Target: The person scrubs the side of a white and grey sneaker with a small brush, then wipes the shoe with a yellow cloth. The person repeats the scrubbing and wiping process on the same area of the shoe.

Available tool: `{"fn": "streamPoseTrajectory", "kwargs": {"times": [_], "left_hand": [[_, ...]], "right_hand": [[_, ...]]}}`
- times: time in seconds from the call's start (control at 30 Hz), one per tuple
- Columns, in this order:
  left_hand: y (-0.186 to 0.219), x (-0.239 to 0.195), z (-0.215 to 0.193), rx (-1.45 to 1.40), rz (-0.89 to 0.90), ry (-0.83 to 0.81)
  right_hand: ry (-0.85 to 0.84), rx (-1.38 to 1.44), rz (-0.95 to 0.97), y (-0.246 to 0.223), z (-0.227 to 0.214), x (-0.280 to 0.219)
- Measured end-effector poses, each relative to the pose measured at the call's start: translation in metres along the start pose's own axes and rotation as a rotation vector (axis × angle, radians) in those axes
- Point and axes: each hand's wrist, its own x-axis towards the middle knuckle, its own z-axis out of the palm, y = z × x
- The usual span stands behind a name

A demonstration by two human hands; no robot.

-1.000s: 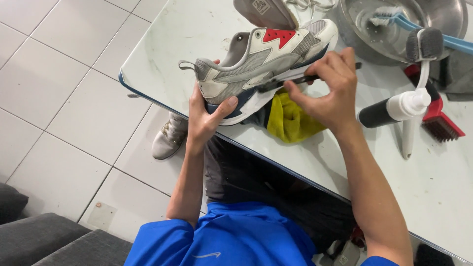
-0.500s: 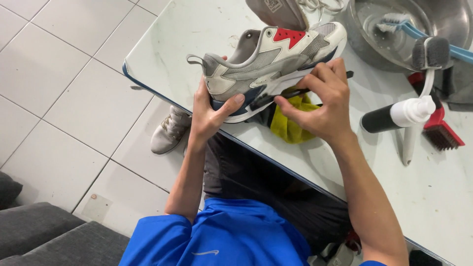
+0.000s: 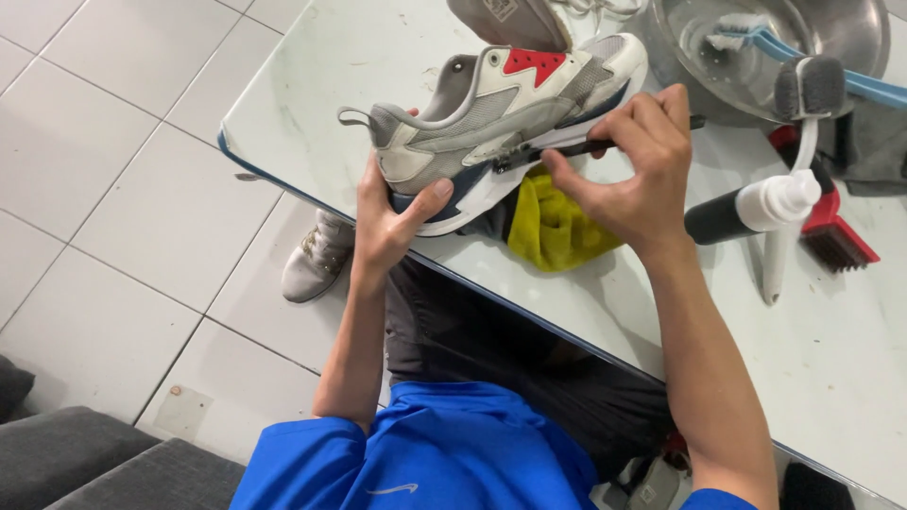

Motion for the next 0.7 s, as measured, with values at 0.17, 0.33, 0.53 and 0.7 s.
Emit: {"fn": "streamPoseTrajectory", "kwargs": {"times": [0.17,0.33,0.53,0.7], "left_hand": [[0.002,-0.002,0.001,0.025,0.029,0.011],[0.002,-0.001,0.002,0.018,0.026,0.016],[-0.001,-0.002,0.001,0.033,0.034,0.014],[-0.003,-0.001,0.001,0.023,0.041,0.022]], "right_hand": [[-0.028,0.116,0.016,-0.020,0.008,0.002],[-0.001,0.065,0.000,-0.004,0.000,0.003],[-0.034,0.104,0.006,-0.025,0.005,0.004],[-0.015,0.046,-0.011,0.000,0.001,0.001]]}}
